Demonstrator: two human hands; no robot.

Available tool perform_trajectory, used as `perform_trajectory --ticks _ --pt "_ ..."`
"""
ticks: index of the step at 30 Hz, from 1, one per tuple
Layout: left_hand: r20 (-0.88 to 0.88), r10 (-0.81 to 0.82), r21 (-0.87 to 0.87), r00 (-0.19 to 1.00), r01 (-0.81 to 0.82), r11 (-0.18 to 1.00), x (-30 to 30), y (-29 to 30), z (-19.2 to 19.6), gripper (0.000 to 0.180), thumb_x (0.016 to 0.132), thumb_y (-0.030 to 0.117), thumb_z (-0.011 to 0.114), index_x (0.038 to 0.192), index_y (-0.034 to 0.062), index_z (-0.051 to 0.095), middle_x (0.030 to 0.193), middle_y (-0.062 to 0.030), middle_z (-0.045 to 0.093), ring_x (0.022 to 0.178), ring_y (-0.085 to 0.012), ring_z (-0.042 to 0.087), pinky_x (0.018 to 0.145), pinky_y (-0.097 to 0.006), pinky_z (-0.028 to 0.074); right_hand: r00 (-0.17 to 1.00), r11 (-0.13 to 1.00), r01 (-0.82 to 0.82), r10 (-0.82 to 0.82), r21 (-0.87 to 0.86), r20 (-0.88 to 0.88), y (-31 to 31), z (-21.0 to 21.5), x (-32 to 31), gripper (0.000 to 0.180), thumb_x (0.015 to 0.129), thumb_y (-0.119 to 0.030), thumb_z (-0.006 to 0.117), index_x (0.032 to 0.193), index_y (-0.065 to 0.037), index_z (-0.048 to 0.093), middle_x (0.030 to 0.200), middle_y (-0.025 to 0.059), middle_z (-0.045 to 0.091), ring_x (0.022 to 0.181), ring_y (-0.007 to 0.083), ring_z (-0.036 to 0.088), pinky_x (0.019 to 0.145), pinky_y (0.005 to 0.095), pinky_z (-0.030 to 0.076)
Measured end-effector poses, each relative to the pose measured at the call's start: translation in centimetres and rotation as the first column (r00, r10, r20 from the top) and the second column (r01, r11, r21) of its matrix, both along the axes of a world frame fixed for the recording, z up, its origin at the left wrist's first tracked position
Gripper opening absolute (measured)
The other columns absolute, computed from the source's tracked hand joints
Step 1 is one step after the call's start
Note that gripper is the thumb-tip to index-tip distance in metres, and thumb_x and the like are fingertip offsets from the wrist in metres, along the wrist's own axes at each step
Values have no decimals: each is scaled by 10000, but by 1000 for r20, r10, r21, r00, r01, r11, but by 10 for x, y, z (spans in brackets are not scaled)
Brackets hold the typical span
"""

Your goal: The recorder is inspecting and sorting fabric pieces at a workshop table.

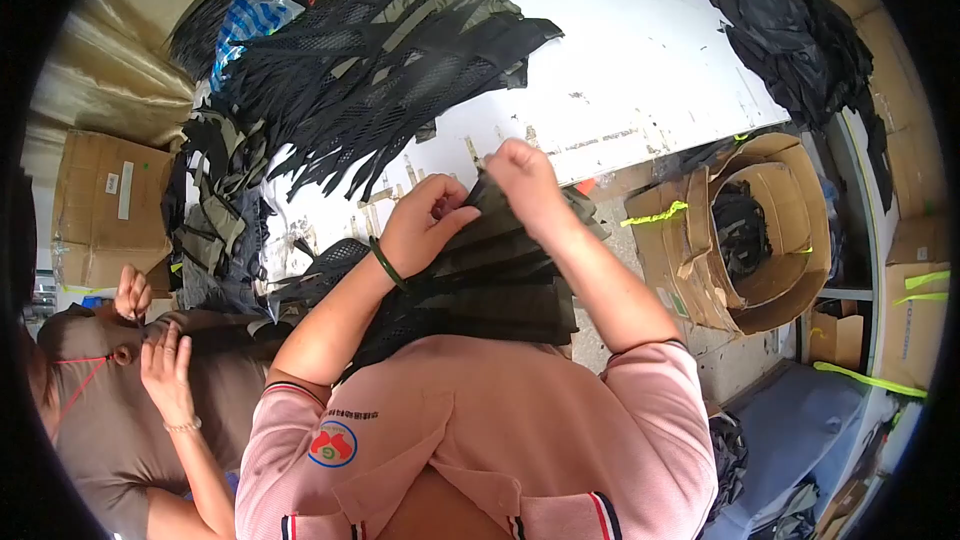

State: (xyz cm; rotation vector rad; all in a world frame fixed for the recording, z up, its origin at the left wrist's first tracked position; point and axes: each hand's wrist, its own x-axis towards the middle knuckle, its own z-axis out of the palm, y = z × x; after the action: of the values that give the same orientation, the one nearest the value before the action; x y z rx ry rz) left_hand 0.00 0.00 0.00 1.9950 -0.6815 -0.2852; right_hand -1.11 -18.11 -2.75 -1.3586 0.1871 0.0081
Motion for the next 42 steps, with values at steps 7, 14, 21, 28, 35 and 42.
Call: perform_trajectory --ticks 7,14,21,28,35,42 --pt "-432 -75 -303 899 -66 951 8 1 4 55 855 -14 608 909 -3 610 771 17 603 700 -37 524 632 -189 429 987 942 -144 157 302 -20 -7 17 -28 150 917 -143 556 841 -27 615 781 -20 576 736 83 521 691 202 398" --pt "-469 -122 -483 875 -139 865 20 3 4 125 894 -31 529 987 -12 610 893 -38 639 797 -81 577 736 -224 475 887 742 -410 460 530 43 -3 18 -37 123 915 -124 585 969 -13 587 910 44 614 806 141 601 738 285 497" --pt "-450 -175 -369 876 -4 929 14 1 19 125 892 26 570 1014 0 584 899 -32 630 822 -84 570 760 -226 468 985 941 -111 146 -319 88 -3 5 -38 55 906 -56 587 933 -36 543 699 -22 518 587 78 473 536 217 399" --pt "-690 6 -217 724 -214 952 18 2 15 222 905 189 618 921 -22 686 784 -26 676 682 -80 589 635 -231 481 988 969 68 -32 -239 154 -21 27 -27 128 889 -129 636 955 -54 556 647 -45 469 618 42 433 545 199 371" --pt "-542 -77 -82 837 39 996 14 6 24 309 861 246 673 1008 -26 657 866 -48 670 800 -107 577 742 -266 473 985 961 -172 173 -218 -15 -14 37 -32 40 879 -122 635 902 -94 617 772 -63 557 704 35 519 598 219 464" --pt "-249 -162 211 955 217 953 22 88 14 299 829 274 702 853 -10 611 730 -103 606 687 -177 559 637 -314 441 966 977 209 -212 37 151 -97 58 -41 66 880 -122 631 826 -100 599 698 -66 536 615 25 483 531 190 423"
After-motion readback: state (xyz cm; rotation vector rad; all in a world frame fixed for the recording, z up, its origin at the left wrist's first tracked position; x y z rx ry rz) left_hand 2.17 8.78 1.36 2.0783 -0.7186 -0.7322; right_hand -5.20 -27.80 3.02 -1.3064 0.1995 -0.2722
